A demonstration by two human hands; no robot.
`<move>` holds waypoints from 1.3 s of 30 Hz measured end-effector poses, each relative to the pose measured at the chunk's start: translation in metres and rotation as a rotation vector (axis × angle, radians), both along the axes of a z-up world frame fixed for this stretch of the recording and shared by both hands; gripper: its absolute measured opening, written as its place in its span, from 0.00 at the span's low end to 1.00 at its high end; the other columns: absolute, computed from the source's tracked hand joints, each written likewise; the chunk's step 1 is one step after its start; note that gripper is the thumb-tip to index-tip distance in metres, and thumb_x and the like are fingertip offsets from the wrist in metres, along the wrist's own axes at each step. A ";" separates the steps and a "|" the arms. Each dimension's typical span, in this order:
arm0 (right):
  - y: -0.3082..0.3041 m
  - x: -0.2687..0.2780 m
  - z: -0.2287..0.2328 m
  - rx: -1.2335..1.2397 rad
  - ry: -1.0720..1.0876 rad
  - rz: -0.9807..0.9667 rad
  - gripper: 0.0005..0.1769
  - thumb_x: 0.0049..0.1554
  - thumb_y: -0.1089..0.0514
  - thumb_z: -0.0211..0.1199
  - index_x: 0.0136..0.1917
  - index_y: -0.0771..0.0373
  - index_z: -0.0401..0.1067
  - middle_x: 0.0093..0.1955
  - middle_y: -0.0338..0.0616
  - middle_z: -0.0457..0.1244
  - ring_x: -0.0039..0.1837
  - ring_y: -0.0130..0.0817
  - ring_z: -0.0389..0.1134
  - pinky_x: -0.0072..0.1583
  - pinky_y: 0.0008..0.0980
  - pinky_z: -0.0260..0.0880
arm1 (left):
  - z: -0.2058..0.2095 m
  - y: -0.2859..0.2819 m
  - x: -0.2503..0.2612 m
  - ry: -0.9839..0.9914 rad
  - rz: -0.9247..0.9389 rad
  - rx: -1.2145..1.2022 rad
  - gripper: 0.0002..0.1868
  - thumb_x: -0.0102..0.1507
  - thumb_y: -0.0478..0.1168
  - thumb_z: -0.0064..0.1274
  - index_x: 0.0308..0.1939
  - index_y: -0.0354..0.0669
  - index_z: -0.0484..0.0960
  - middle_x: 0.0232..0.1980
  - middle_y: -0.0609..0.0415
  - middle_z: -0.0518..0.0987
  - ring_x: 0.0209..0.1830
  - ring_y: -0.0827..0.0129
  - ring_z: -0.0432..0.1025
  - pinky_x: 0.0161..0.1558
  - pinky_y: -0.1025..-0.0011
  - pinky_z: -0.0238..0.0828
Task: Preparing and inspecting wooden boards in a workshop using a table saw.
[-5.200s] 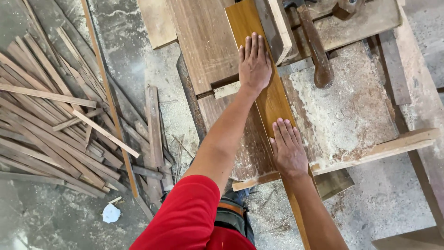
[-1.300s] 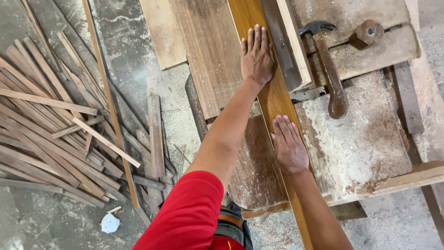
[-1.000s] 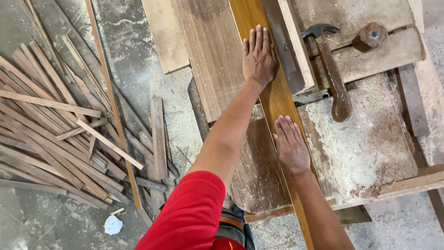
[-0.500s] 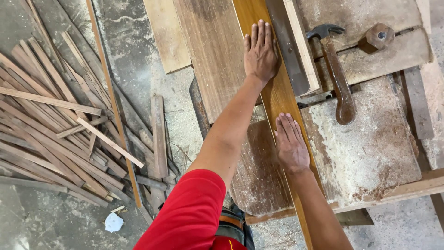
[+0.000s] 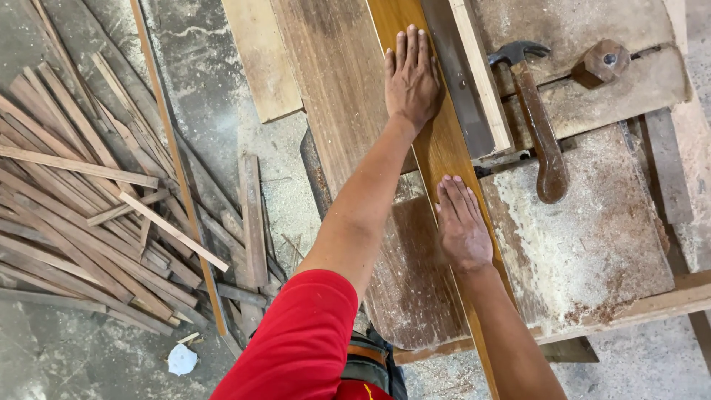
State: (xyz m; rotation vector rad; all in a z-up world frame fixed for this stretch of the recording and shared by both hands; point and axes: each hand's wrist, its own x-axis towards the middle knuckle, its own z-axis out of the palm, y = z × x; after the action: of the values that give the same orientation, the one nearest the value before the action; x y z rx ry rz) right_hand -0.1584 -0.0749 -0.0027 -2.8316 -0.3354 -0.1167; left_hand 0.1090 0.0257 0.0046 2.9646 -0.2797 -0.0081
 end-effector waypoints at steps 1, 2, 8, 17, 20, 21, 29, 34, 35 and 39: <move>0.000 0.001 0.000 0.031 0.005 -0.005 0.29 0.63 0.65 0.45 0.76 0.75 0.58 0.81 0.56 0.51 0.83 0.49 0.48 0.82 0.45 0.46 | 0.000 0.000 0.000 0.001 -0.002 0.000 0.33 0.74 0.48 0.25 0.81 0.38 0.45 0.84 0.46 0.43 0.85 0.57 0.37 0.82 0.57 0.32; 0.001 0.002 0.000 0.062 0.010 -0.010 0.28 0.64 0.65 0.45 0.76 0.74 0.58 0.81 0.56 0.51 0.84 0.49 0.48 0.82 0.45 0.46 | 0.000 0.000 0.001 0.001 -0.004 0.001 0.33 0.74 0.48 0.25 0.81 0.38 0.45 0.84 0.46 0.43 0.85 0.57 0.37 0.82 0.58 0.31; 0.002 0.009 0.000 0.075 -0.018 0.000 0.26 0.66 0.62 0.45 0.76 0.73 0.60 0.80 0.56 0.53 0.83 0.49 0.49 0.81 0.46 0.47 | 0.007 0.004 0.005 0.019 0.003 0.011 0.33 0.74 0.48 0.25 0.81 0.39 0.44 0.85 0.47 0.43 0.85 0.58 0.37 0.82 0.58 0.32; 0.004 0.020 -0.002 0.082 -0.074 -0.009 0.25 0.66 0.62 0.48 0.74 0.72 0.63 0.78 0.54 0.56 0.82 0.47 0.52 0.81 0.45 0.51 | -0.006 0.004 0.020 -0.026 0.014 -0.031 0.32 0.75 0.48 0.25 0.81 0.39 0.47 0.85 0.48 0.45 0.86 0.58 0.38 0.82 0.57 0.34; 0.007 0.024 0.007 0.092 -0.083 -0.021 0.24 0.66 0.62 0.49 0.74 0.72 0.64 0.78 0.53 0.57 0.81 0.47 0.53 0.80 0.44 0.52 | -0.006 0.004 0.024 -0.042 0.017 -0.058 0.31 0.75 0.48 0.25 0.81 0.39 0.49 0.85 0.48 0.47 0.85 0.58 0.39 0.82 0.57 0.34; 0.008 0.025 0.007 0.088 -0.085 -0.033 0.24 0.66 0.62 0.49 0.74 0.72 0.64 0.78 0.53 0.57 0.81 0.47 0.53 0.80 0.44 0.52 | -0.007 0.003 0.025 -0.043 0.005 -0.062 0.31 0.75 0.48 0.25 0.81 0.39 0.49 0.85 0.48 0.47 0.85 0.58 0.39 0.82 0.57 0.34; 0.008 0.034 -0.005 0.052 -0.027 -0.023 0.26 0.70 0.57 0.44 0.77 0.68 0.61 0.81 0.50 0.53 0.83 0.42 0.50 0.81 0.43 0.46 | -0.014 0.005 0.040 -0.036 0.014 -0.033 0.31 0.75 0.48 0.22 0.81 0.40 0.48 0.85 0.48 0.46 0.85 0.58 0.39 0.82 0.57 0.33; 0.009 0.041 -0.005 0.049 -0.012 -0.038 0.25 0.70 0.56 0.42 0.77 0.68 0.61 0.81 0.50 0.53 0.83 0.41 0.49 0.82 0.42 0.45 | -0.007 0.007 0.043 -0.027 0.001 -0.004 0.31 0.75 0.47 0.21 0.81 0.40 0.46 0.85 0.48 0.44 0.85 0.59 0.37 0.82 0.58 0.32; 0.010 0.041 -0.005 0.042 -0.021 -0.039 0.25 0.70 0.56 0.43 0.76 0.68 0.61 0.80 0.51 0.54 0.83 0.42 0.50 0.82 0.42 0.47 | -0.003 0.007 0.042 -0.016 0.002 0.003 0.31 0.75 0.47 0.21 0.81 0.40 0.46 0.85 0.48 0.44 0.85 0.59 0.37 0.82 0.58 0.32; 0.012 0.046 0.000 0.090 -0.019 -0.048 0.24 0.70 0.57 0.44 0.76 0.68 0.62 0.80 0.50 0.55 0.82 0.42 0.51 0.81 0.43 0.48 | -0.004 0.010 0.045 -0.016 0.009 -0.005 0.31 0.75 0.47 0.21 0.81 0.40 0.46 0.85 0.48 0.44 0.85 0.59 0.38 0.82 0.58 0.33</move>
State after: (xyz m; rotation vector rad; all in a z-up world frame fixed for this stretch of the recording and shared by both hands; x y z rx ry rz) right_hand -0.1127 -0.0628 -0.0023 -2.7518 -0.2592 -0.1649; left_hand 0.1543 0.0355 0.0002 2.9624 -0.2676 0.0173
